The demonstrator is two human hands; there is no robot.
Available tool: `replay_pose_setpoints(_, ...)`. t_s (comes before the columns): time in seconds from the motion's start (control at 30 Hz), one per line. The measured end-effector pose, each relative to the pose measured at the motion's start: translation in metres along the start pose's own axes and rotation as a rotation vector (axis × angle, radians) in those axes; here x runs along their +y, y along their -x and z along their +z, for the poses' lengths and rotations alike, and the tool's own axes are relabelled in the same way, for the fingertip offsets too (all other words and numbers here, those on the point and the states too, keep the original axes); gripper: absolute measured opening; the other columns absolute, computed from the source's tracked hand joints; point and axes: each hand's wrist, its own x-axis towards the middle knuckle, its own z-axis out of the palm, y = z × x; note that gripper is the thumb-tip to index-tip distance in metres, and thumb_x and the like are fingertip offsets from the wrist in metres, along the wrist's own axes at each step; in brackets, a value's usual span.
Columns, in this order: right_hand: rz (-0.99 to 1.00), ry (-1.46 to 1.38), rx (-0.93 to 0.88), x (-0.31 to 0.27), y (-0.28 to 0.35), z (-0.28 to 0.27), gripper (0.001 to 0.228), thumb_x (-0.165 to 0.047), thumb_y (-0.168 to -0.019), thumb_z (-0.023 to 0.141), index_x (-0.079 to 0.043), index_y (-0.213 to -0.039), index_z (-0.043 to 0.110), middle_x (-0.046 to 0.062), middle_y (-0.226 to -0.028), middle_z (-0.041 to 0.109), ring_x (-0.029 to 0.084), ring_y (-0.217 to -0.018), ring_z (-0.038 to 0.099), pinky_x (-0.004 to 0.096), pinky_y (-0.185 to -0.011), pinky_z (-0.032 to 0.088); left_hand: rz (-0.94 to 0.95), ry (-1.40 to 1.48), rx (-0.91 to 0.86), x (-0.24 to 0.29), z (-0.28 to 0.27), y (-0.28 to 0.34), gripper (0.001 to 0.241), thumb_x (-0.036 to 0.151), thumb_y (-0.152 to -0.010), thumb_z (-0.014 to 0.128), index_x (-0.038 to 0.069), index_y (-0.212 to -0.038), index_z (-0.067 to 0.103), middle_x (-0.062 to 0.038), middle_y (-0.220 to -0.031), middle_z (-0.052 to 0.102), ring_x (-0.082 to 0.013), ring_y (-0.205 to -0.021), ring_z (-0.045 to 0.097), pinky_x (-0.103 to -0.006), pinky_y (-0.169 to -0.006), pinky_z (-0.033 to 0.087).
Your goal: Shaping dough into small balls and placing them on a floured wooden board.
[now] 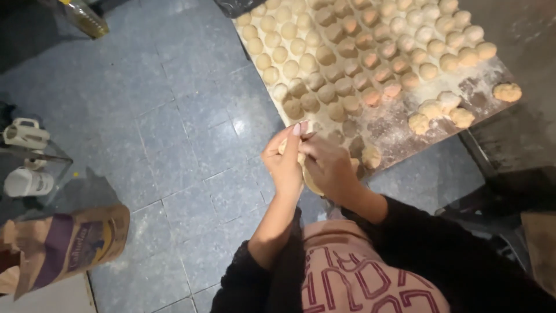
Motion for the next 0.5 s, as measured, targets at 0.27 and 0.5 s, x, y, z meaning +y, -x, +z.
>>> replay_pose_setpoints(0.27, -0.124, -0.086, 0.011, -0.019, -0.044, -0.027, 0.028, -0.008, -0.074, 0.083, -0.006, -0.093, 0.063, 0.009, -0.094, 0.065, 0.022, -0.080, 0.066, 0.031, -0.071, 0.053, -0.174, 0.452, -0.457, 0.083, 0.023, -0.002, 0.045, 0.025, -0.105, 0.057, -0.001, -0.142, 0.055, -0.014, -0.141, 0.062, -0.0183, -0.124, 0.067, -0.0288, -0.108, 0.054)
replay_pose_setpoints(0.5, -0.195, 0.001, 0.035, -0.010, -0.010, 0.008, 0.012, -0.002, -0.087, 0.076, -0.004, -0.091, 0.065, 0.010, -0.106, 0.072, 0.025, -0.089, 0.072, 0.033, -0.078, 0.057, 0.011, 0.054, 0.055, -0.003, -0.018, -0.016, 0.030, 0.007, -0.113, 0.066, -0.021, -0.122, 0.071, -0.031, -0.109, 0.071, -0.0276, -0.093, 0.065, -0.0373, -0.079, 0.052)
